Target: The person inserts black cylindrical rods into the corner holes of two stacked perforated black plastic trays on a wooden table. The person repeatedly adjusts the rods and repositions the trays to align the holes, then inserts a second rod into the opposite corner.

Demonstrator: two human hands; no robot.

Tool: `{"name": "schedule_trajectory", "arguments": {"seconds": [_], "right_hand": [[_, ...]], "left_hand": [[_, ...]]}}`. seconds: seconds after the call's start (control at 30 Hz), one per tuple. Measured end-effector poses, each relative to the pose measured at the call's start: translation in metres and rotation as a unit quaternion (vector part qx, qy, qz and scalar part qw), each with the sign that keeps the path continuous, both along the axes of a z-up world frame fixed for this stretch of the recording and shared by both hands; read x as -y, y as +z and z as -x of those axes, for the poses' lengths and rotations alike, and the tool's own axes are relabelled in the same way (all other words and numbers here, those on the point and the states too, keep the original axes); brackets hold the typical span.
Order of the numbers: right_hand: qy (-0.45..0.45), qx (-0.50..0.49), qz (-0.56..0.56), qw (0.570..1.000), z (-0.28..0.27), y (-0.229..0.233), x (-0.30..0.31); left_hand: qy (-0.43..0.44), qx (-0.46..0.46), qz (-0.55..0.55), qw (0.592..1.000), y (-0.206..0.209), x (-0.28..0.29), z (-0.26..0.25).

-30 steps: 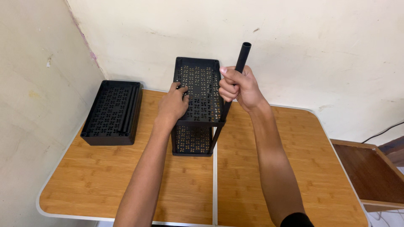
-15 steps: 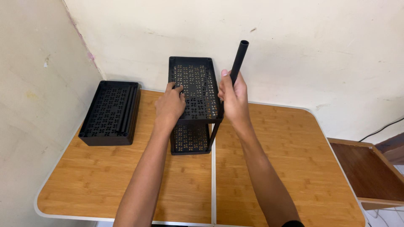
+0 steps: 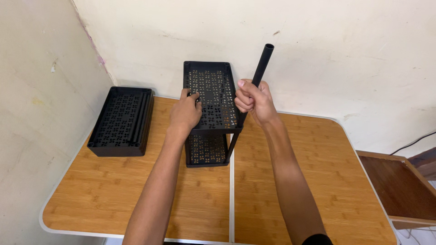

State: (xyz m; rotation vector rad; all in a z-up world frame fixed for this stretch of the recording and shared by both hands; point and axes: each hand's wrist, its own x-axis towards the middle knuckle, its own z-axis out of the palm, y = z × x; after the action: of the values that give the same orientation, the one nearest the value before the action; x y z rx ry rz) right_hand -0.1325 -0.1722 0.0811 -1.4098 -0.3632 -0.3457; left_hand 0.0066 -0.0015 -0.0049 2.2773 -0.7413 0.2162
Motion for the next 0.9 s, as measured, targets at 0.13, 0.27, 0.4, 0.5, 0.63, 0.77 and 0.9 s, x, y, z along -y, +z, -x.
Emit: {"name": "schedule_trajectory", "arguments": {"seconds": [0.13,0.27,0.4,0.5,0.63,0.77,0.9], "right_hand": [[-0.125,0.048,0.017,0.991,0.0,-0.018,-0.012],[-0.236,0.082,0.011,0.968,-0.006,-0.041,-0.029],[-0.309,0.047,0.019,0.95,-0.005,-0.058,-0.036],[-0.256,0.05,0.001,0.965,-0.006,-0.062,-0.03],[-0.218,0.01,-0.011,0.976,-0.006,-0.062,-0.021],[-0.112,-0.016,-0.026,0.993,-0.006,-0.057,-0.007],[-0.074,-0.014,-0.028,0.997,-0.006,-0.057,-0.001]], "left_hand": [[0.003,-0.001,-0.003,1.0,0.0,0.0,-0.001],[-0.002,0.002,-0.002,1.0,0.001,0.001,-0.001],[-0.004,-0.004,-0.003,1.0,0.004,-0.002,-0.001],[-0.004,-0.008,-0.006,1.0,0.004,-0.001,0.0],[-0.01,-0.012,0.0,1.0,0.004,-0.001,0.0],[-0.013,-0.006,0.002,1.0,0.003,-0.002,-0.001],[-0.016,-0.007,0.002,1.0,0.003,-0.001,-0.001]]}}
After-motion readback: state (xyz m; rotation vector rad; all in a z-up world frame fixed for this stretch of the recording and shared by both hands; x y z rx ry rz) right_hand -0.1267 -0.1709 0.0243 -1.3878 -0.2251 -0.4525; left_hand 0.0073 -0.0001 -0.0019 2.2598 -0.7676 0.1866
